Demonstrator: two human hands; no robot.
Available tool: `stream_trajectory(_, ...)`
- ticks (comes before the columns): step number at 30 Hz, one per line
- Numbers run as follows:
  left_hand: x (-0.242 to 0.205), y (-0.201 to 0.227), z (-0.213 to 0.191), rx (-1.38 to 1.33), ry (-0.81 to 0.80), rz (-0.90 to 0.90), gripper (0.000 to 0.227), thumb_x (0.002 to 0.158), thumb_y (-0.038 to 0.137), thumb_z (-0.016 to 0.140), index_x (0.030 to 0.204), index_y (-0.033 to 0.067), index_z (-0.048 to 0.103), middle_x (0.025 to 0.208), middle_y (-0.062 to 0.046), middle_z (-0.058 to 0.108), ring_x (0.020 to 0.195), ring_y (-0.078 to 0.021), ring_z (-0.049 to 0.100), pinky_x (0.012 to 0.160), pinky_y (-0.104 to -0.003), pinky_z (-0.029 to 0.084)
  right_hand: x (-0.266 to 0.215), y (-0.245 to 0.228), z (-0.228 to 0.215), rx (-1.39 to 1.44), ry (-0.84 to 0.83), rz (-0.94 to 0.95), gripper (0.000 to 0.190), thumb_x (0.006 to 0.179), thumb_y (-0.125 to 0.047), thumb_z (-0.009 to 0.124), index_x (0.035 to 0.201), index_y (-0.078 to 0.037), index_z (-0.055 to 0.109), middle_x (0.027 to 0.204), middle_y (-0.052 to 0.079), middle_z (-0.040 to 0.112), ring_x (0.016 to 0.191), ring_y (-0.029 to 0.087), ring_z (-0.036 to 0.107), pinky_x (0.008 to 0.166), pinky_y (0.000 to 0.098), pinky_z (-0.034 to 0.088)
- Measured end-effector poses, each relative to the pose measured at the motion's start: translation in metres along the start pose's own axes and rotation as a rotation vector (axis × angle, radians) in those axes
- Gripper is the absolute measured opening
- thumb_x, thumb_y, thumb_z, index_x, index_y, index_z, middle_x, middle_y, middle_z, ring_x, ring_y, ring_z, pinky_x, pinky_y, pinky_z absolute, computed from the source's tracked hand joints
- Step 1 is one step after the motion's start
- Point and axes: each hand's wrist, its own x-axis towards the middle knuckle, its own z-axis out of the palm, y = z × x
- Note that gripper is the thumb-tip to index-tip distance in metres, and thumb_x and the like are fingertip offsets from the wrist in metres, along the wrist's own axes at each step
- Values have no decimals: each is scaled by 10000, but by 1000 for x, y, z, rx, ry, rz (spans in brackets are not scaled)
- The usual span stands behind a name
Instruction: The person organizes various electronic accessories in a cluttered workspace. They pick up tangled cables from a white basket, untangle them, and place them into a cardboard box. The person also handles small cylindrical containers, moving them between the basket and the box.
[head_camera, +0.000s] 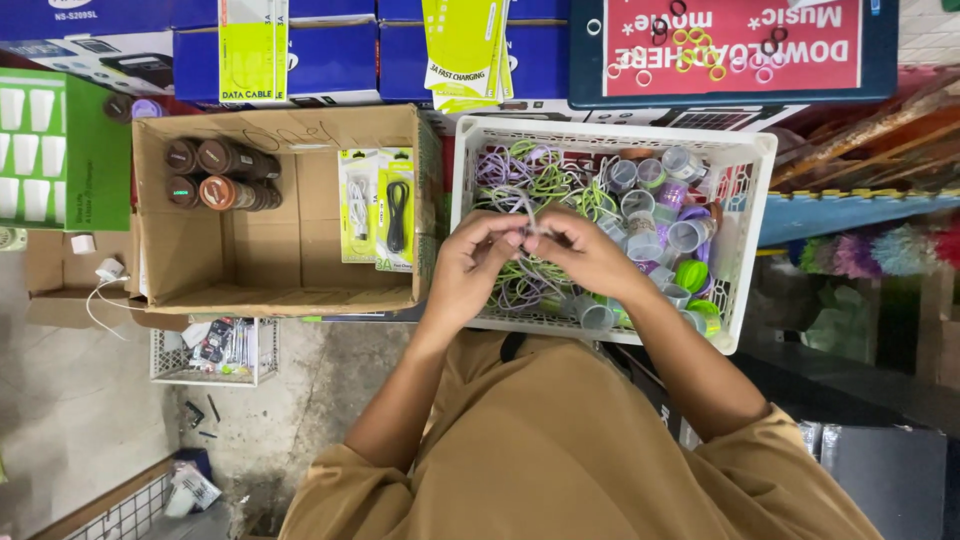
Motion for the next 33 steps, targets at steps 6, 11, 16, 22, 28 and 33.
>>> stream_trajectory(6,-2,-20,-8,354,107,84,169,1059,80,606,1195,38,697,1093,-85,678,911,-185,656,799,-286,519,-9,-11,-26,622,202,101,143,1131,-186,526,1038,-84,563,880,1,501,800,99,444,753,272,401)
stream_trajectory(11,2,-76,-5,561,-94,247,355,1051,154,621,1384,37,583,1336,-182,605,1200,-336,607,1009,-412,494,-16,-66,-41,770,154,-47,145,1146,-192,499,1111,-76,576,852,-9,468,770,100,403,768,300,388)
stream_trajectory(16,6,-74,17,511,-246,219,479,1011,221,624,1456,70,530,1441,-203,557,1286,-365,575,1025,-434,504,-24,-112,-48,791,53,-253,198,1186,-255,473,1165,-111,607,777,-19,478,656,79,402,741,300,405)
stream_trajectory(22,16,-71,26,494,-311,81,289,1027,249,652,1284,121,682,1223,-118,691,1092,-308,686,922,-379,540,-46,-130,-62,1010,-72,-395,284,1168,-301,474,1184,-97,671,713,-42,497,605,77,380,718,311,408)
stream_trajectory(28,25,-49,10,345,-104,189,179,1045,175,627,1166,82,722,1106,-87,715,915,-164,681,791,-292,559,-62,-128,-97,810,65,-483,306,1134,-343,525,1098,-116,727,708,-44,607,574,39,471,615,240,475)
stream_trajectory(33,25,-11,-5,127,-51,125,196,1097,166,561,1171,25,676,1043,-49,750,885,-104,672,818,-264,561,-67,-101,-96,653,455,-303,107,1149,-189,659,1098,-95,662,942,17,675,786,77,580,769,241,450)
